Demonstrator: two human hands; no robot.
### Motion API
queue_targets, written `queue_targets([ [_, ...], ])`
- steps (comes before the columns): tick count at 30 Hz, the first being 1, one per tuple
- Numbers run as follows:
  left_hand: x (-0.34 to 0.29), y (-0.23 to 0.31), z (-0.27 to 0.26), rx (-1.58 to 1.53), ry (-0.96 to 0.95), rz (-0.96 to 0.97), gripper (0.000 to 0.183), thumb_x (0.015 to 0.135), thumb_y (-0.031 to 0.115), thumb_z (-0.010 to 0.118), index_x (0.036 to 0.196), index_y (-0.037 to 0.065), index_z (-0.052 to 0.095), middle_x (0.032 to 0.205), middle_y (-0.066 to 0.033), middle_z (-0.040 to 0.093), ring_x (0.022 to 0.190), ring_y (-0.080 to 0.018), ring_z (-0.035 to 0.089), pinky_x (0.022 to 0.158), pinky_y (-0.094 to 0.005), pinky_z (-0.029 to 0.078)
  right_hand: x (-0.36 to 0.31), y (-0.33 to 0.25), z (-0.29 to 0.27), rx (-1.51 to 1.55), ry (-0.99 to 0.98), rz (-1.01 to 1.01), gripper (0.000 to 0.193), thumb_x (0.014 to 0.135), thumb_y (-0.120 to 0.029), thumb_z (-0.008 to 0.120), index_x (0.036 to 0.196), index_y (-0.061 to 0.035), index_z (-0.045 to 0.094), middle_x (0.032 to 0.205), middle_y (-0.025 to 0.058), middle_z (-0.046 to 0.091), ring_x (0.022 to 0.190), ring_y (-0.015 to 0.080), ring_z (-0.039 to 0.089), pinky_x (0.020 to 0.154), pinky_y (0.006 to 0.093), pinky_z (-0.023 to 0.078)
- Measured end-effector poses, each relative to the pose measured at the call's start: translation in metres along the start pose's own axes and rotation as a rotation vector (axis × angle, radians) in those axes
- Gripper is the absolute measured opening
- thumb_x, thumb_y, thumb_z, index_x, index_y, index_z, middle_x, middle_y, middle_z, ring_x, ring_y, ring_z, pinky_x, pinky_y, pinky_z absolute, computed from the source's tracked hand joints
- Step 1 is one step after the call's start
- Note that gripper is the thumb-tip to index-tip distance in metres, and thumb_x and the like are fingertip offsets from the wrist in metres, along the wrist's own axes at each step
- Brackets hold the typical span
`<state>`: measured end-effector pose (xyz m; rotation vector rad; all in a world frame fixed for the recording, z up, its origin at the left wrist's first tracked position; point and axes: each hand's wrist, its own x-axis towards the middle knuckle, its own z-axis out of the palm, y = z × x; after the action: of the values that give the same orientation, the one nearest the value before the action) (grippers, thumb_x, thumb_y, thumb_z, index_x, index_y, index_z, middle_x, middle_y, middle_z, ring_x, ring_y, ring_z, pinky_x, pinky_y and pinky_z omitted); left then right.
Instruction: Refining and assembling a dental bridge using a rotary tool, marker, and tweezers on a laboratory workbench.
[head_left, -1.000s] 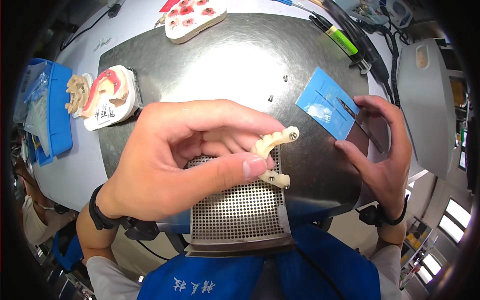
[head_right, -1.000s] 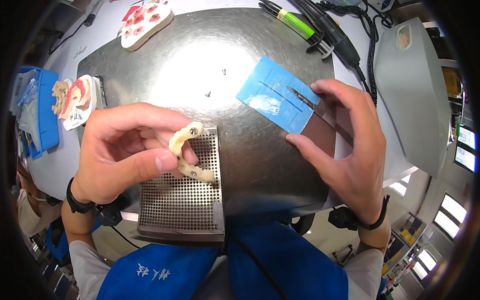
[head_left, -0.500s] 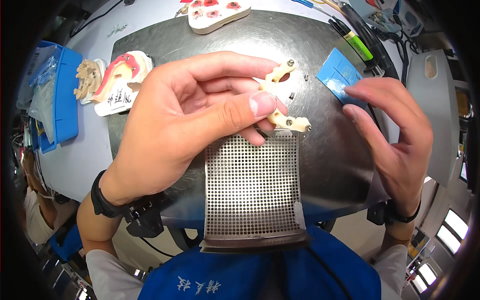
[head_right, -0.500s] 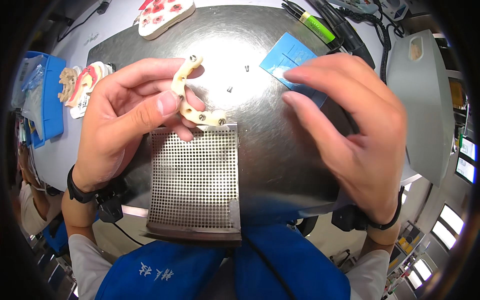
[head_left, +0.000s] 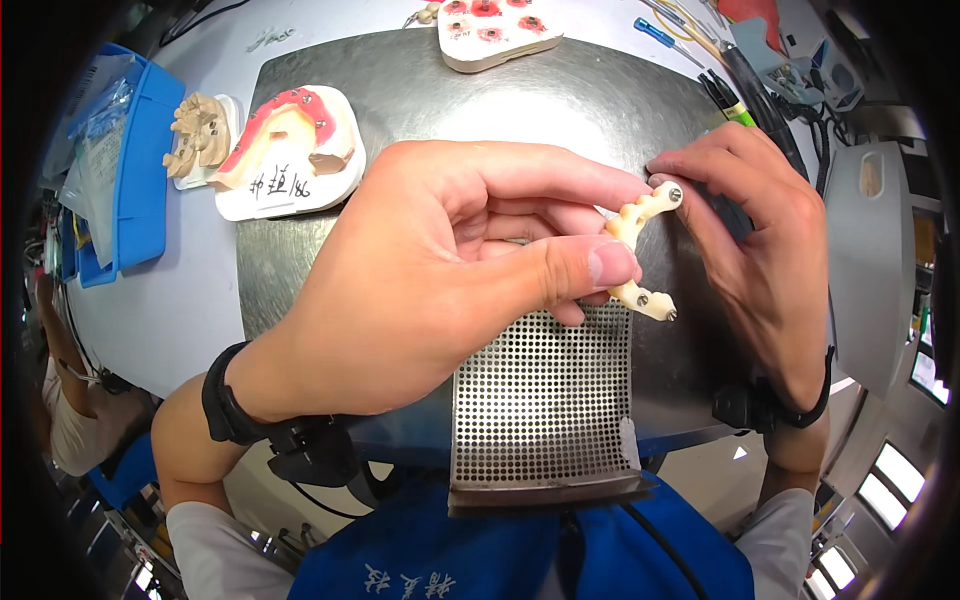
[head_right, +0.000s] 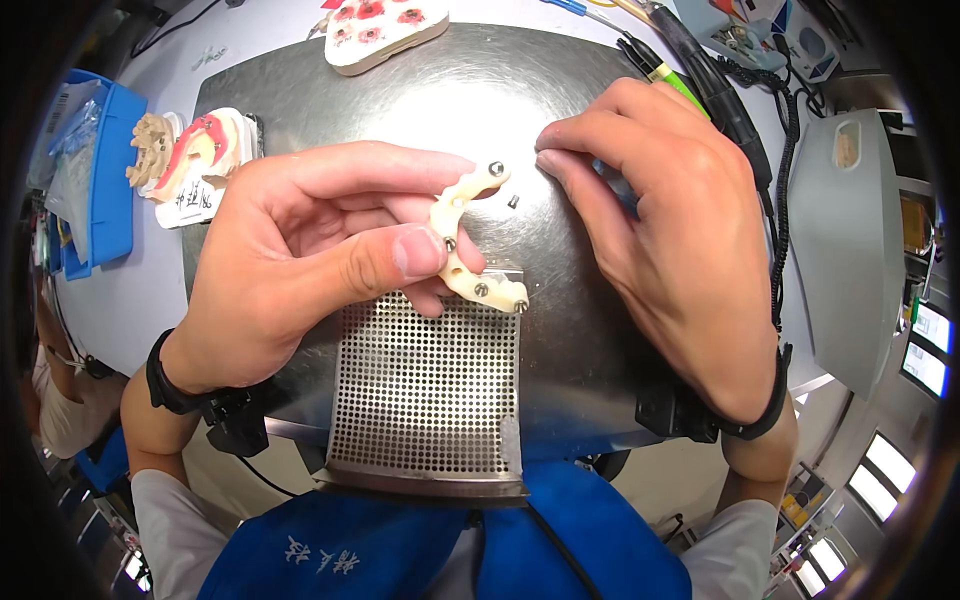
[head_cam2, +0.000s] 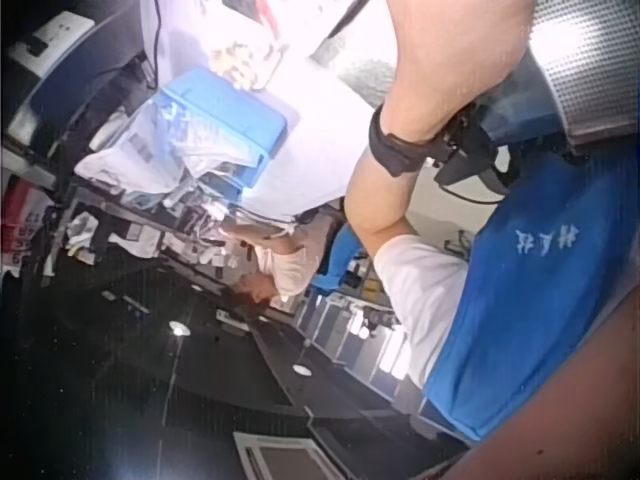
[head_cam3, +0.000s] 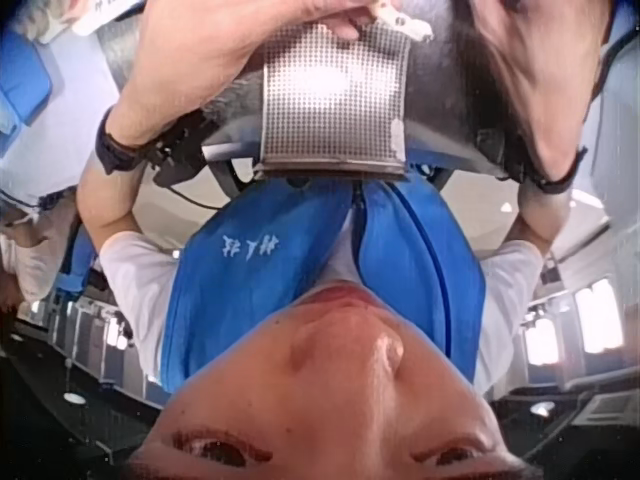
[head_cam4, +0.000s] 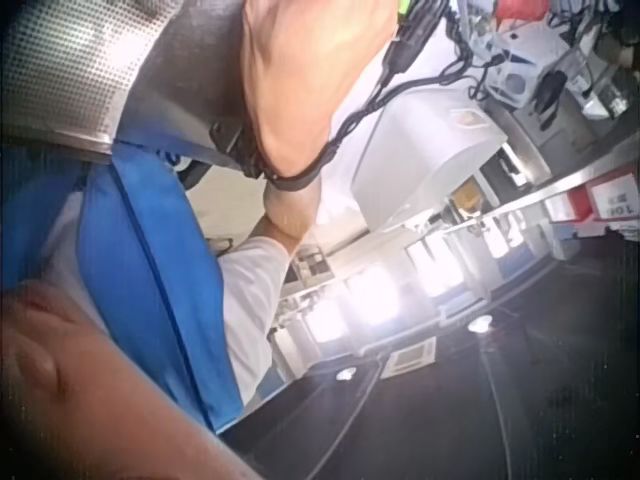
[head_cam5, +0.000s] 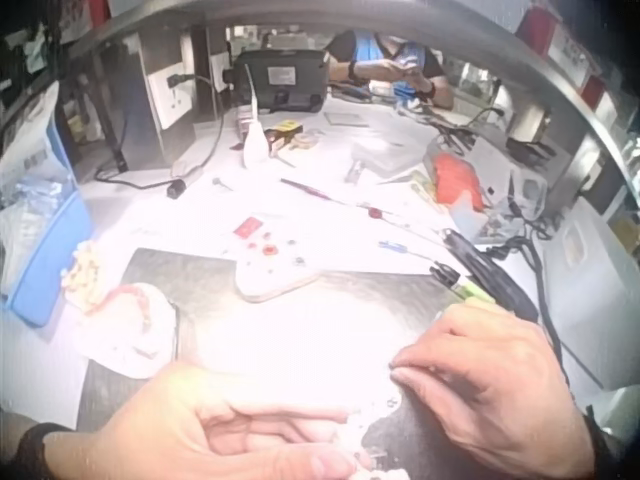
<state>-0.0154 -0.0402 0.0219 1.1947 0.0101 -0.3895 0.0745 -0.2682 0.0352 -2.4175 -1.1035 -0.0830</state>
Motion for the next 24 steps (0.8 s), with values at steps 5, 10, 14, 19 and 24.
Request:
queue_targets([
  [5,-0.001,-0.002,0.001,-0.021,0.021,-0.017,0.039,0.100,0.006,0.068,0.135,-0.010,0.060,0.104,-0.0200,0.075,0.089,-0.0190,0.073,0.081,-0.0301,0.061,0.001,-0.004,-0.003,0.069,0.006,0.008,0.014,0.087,0.009,0.068,0.100,0.0036,0.068,0.094,0.0104,0.066,0.086,0.0204,0.061,0.079,0.0294,0.049],
  [10,0.000,-0.003,0.000,-0.053,0.005,-0.027,0.037,0.100,0.007,0.067,0.134,-0.009,0.061,0.100,-0.0174,0.074,0.085,-0.0175,0.072,0.081,-0.0292,0.061,-0.008,-0.008,-0.011,0.475,0.140,-0.136,0.019,0.088,0.017,0.064,0.105,0.0078,0.064,0.103,0.0167,0.064,0.097,0.0236,0.061,0.086,0.0333,0.050],
  [14,0.000,-0.001,0.001,-0.076,-0.001,-0.040,0.036,0.100,0.007,0.068,0.132,-0.009,0.062,0.100,-0.0174,0.074,0.085,-0.0175,0.072,0.081,-0.0292,0.061,-0.006,-0.009,-0.003,0.401,0.108,-0.339,0.036,0.080,0.022,0.070,0.112,0.0082,0.064,0.102,0.0199,0.067,0.095,0.0276,0.064,0.082,0.0356,0.054],
  [19,0.001,-0.001,0.005,-0.123,0.011,-0.048,0.032,0.100,0.006,0.067,0.128,-0.010,0.064,0.101,-0.0177,0.074,0.086,-0.0181,0.071,0.079,-0.0302,0.060,-0.005,-0.007,0.005,0.307,0.213,-0.473,0.054,0.077,0.023,0.074,0.127,0.0076,0.058,0.100,0.0230,0.073,0.089,0.0277,0.070,0.076,0.0351,0.058],
  [24,0.001,0.000,0.001,-0.116,-0.006,-0.056,0.031,0.100,0.006,0.067,0.127,-0.010,0.064,0.102,-0.0185,0.073,0.086,-0.0184,0.071,0.078,-0.0306,0.060,-0.006,-0.015,0.005,0.215,0.235,-0.420,0.058,0.076,0.020,0.077,0.130,0.0086,0.057,0.097,0.0237,0.076,0.078,0.0247,0.070,0.075,0.0357,0.056],
])
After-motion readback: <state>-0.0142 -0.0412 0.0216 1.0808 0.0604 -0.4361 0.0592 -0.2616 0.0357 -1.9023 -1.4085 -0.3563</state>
